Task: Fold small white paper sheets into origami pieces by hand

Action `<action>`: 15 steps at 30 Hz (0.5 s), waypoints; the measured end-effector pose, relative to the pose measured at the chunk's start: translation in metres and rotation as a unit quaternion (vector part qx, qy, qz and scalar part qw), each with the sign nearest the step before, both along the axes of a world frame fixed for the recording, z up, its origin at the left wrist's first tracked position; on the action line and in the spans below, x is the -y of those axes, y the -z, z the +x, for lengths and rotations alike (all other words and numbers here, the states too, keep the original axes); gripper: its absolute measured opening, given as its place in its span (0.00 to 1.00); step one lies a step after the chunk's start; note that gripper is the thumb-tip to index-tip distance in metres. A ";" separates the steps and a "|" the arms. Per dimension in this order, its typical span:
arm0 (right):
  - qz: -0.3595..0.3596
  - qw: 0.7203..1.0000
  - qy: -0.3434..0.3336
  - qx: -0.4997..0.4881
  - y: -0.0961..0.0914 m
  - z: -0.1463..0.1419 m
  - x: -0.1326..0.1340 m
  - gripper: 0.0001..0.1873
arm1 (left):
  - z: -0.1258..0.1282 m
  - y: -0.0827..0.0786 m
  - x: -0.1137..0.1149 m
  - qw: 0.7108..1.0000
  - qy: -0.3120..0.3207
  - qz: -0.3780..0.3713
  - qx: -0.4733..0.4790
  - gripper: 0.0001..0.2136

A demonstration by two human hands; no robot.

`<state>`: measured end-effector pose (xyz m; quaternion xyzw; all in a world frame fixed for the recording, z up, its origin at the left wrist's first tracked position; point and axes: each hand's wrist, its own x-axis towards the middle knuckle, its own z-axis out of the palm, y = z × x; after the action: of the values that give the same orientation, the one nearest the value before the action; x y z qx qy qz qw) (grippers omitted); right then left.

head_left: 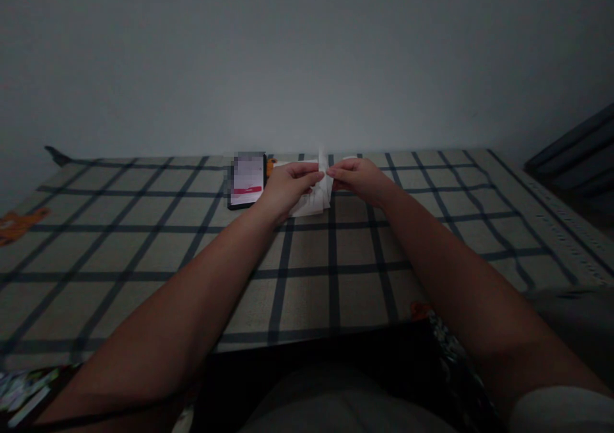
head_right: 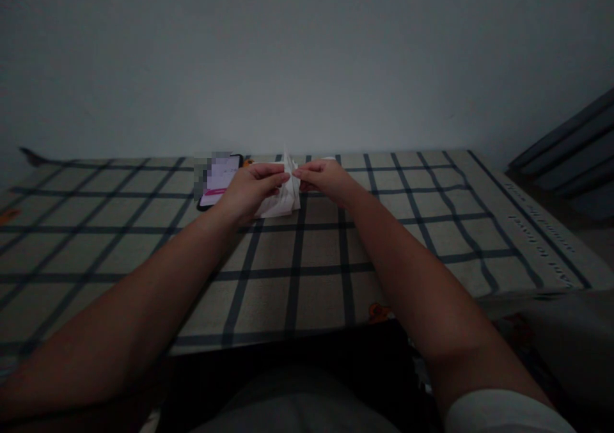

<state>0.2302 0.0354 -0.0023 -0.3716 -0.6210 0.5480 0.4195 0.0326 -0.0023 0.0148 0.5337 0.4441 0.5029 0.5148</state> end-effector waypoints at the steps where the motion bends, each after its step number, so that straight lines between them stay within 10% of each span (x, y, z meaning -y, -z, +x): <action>1: 0.008 1.000 0.001 0.003 0.001 0.000 0.000 0.20 | 0.000 0.000 0.000 1.000 -0.003 -0.001 -0.001 0.15; 15: 0.081 0.996 0.041 0.027 -0.005 -0.006 0.007 0.24 | 0.002 0.002 0.000 1.000 -0.012 -0.002 0.016 0.16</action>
<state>0.2237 0.0280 0.0030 -0.3766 -0.6587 0.4682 0.4529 0.0344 -0.0021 0.0123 0.5192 0.4436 0.5165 0.5166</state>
